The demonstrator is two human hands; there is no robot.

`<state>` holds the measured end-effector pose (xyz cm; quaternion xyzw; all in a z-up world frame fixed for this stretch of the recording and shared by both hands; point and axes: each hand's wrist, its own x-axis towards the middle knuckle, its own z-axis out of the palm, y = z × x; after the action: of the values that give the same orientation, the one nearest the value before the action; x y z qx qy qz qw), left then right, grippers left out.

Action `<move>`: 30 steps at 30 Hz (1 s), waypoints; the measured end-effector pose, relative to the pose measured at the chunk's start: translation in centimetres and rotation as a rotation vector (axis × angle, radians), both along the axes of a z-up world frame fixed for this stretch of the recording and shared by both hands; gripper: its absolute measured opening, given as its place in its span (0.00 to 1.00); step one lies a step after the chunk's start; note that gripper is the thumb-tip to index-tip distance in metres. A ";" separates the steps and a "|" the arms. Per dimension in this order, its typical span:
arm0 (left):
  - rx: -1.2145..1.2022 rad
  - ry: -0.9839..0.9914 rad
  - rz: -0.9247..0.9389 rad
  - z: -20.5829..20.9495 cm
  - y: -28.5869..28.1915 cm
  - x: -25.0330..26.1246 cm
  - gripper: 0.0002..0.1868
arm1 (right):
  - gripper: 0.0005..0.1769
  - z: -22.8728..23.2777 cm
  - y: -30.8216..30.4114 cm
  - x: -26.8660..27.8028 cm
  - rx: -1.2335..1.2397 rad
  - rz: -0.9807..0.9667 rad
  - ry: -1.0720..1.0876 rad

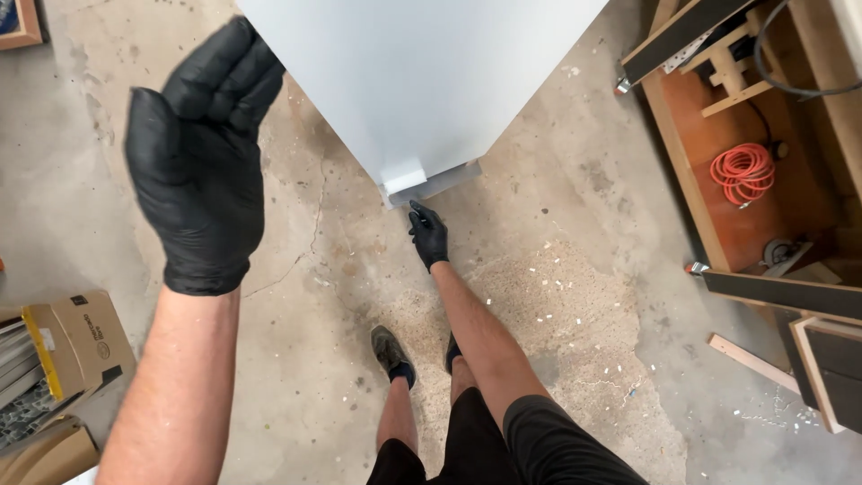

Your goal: Painting a wooden shelf unit with a small roller in a workshop.

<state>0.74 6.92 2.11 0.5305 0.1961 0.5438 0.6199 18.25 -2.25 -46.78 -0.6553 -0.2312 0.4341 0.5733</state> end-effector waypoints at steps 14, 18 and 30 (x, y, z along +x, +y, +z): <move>0.065 0.119 -0.038 -0.8 0.5 -2.6 0.35 | 0.15 -11.8 -0.2 -1.6 -0.197 0.077 -0.359; 0.031 0.185 0.006 0.2 0.1 -2.0 0.43 | 0.14 -13.0 1.1 -2.3 -0.138 0.037 -0.362; -0.016 0.035 -0.072 0.7 1.0 0.0 0.36 | 0.14 -0.2 0.1 -2.0 0.057 0.026 -0.492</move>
<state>0.74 7.96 2.81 0.5419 0.1923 0.5103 0.6396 16.29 -2.14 -47.01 -0.7219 -0.3844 0.2620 0.5123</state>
